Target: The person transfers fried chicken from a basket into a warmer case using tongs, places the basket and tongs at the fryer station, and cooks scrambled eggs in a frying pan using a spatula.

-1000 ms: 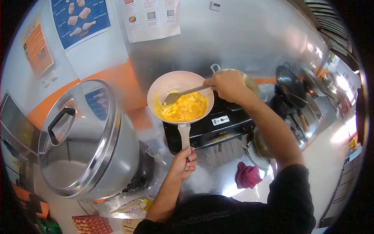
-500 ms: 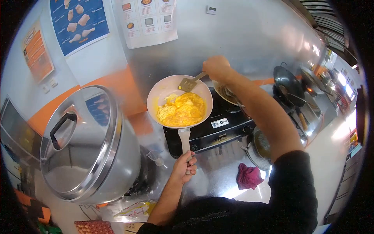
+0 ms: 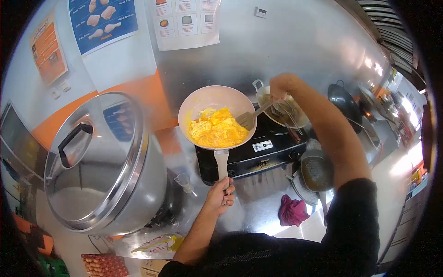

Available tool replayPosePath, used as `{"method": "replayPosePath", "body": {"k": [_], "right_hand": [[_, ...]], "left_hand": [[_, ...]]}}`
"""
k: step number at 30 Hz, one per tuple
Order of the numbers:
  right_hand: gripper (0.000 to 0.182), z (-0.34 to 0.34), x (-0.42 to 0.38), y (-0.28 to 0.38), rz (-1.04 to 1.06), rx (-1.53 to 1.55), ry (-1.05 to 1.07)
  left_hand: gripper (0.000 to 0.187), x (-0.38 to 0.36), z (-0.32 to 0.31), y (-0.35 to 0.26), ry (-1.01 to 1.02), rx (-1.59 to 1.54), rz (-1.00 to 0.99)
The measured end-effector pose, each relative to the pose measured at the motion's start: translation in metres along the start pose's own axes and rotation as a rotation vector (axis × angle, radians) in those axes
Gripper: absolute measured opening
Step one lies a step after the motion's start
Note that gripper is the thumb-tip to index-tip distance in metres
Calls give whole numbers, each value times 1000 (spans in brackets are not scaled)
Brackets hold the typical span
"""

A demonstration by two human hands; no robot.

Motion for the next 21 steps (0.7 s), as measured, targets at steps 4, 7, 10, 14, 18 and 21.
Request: {"method": "replayPosePath", "body": {"k": [4,7,10,14,18,21], "right_hand": [[18,-24,-8,7,-4,251,182],[18,-35,-13,2,-77,288,160],[16,-56,-24,5,-67,393,235],[15,-74,-44,16,-76,504,141],[19,-87,-51,50,30,701,70],[21,-94,-51,80,129,815,20]], "left_hand": [[19,1,0,2,4,1,6],[19,3,1,6,-25,15,6],[19,4,0,8,-18,14,0],[20,5,1,7,-15,9,5],[20,5,0,8,-5,20,26],[20,6,0,7,-14,24,30]]}}
Point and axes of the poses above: each hand's wrist, its own x-axis towards the middle knuckle, its own z-axis out of the back of the hand, y = z × x, the point moved 8 cm from there along x, towards the middle knuckle, and after that the axes turned 8 degrees about z, right-handed, at the moved point
